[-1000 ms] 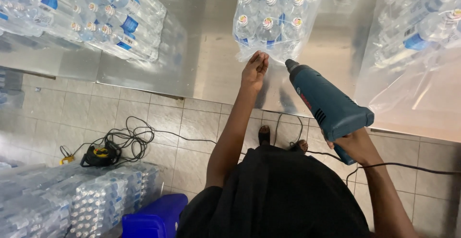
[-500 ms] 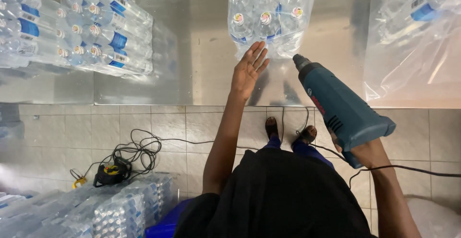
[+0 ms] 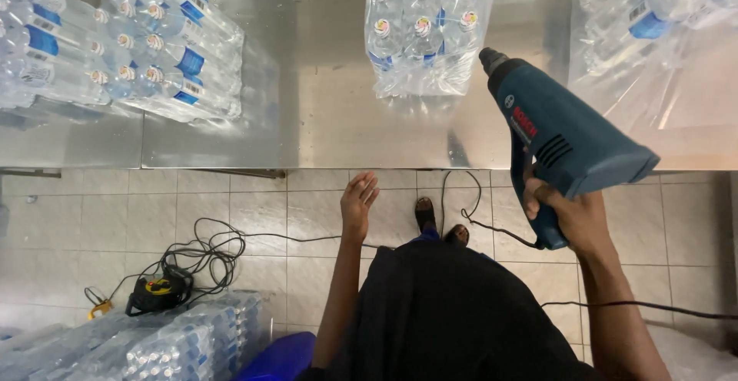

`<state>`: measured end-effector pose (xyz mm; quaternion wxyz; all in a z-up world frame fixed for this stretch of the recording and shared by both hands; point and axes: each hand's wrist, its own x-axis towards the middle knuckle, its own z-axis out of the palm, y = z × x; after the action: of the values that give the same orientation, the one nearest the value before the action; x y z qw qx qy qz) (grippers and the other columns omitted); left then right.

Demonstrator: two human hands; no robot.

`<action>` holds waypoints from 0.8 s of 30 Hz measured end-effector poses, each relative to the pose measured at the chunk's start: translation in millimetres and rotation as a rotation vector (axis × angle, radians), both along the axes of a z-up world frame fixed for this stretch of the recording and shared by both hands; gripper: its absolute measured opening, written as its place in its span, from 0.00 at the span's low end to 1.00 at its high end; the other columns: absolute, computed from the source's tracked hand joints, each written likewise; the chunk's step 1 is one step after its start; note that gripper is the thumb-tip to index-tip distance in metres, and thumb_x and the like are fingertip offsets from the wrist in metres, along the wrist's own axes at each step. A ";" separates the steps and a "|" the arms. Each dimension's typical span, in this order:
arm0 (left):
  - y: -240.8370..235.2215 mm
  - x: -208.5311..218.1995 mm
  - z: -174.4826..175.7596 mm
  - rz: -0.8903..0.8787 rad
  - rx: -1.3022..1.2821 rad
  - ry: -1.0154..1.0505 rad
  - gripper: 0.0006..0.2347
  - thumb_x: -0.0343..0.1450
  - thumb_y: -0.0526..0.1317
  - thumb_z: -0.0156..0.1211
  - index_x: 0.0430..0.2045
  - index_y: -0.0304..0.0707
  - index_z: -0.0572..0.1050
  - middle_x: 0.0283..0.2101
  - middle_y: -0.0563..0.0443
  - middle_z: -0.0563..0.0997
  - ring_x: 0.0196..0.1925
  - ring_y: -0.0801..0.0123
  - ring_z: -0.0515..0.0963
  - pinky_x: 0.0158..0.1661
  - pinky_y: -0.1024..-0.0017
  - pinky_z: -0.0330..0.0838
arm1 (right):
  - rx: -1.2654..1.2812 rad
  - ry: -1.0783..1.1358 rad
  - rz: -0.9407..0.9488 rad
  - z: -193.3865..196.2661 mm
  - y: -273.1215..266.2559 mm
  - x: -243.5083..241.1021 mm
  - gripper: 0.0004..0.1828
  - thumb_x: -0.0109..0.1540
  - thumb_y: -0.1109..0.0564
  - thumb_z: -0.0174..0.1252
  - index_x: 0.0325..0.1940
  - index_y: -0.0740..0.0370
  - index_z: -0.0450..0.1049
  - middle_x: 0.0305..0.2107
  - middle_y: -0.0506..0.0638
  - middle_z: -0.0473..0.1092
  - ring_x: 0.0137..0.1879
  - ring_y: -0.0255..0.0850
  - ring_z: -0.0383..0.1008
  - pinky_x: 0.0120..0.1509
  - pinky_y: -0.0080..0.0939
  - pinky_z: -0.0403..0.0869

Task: The person uses a heat gun to shrink-wrap a pack of bottled water on a stainless steel table. The person holds the heat gun in the right hand and moves it along the plastic wrap while the left hand occasionally steadies the pack. The plastic visibly tightens around the bottles as heat is applied.

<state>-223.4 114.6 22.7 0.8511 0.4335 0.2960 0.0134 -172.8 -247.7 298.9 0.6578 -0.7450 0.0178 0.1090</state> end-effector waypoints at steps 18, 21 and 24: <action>-25.2 -51.2 16.6 -0.001 0.238 0.012 0.15 0.76 0.40 0.63 0.55 0.32 0.78 0.55 0.34 0.86 0.56 0.48 0.88 0.53 0.59 0.83 | 0.401 -0.131 -0.002 35.5 -0.5 -4.2 0.13 0.70 0.61 0.52 0.55 0.72 0.67 0.16 0.57 0.61 0.17 0.45 0.66 0.27 0.41 0.72; -1.7 -36.5 -12.1 -0.006 0.321 0.005 0.13 0.78 0.34 0.60 0.58 0.33 0.77 0.55 0.37 0.84 0.55 0.52 0.87 0.49 0.63 0.83 | 0.445 -0.182 -0.076 43.6 13.6 -8.0 0.08 0.69 0.62 0.56 0.39 0.72 0.69 0.14 0.59 0.62 0.15 0.46 0.69 0.25 0.43 0.74; 37.7 -17.5 -35.3 -0.039 0.568 0.044 0.16 0.77 0.34 0.59 0.61 0.39 0.76 0.60 0.42 0.81 0.61 0.56 0.82 0.54 0.61 0.80 | 0.487 -0.193 -0.114 44.2 32.5 -7.7 0.06 0.68 0.64 0.56 0.41 0.72 0.69 0.16 0.58 0.63 0.15 0.43 0.69 0.23 0.43 0.75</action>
<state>-240.9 152.2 -12.5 0.6891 0.6603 0.2902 0.0699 -180.5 -215.2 343.1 0.8216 -0.5693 -0.0298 0.0015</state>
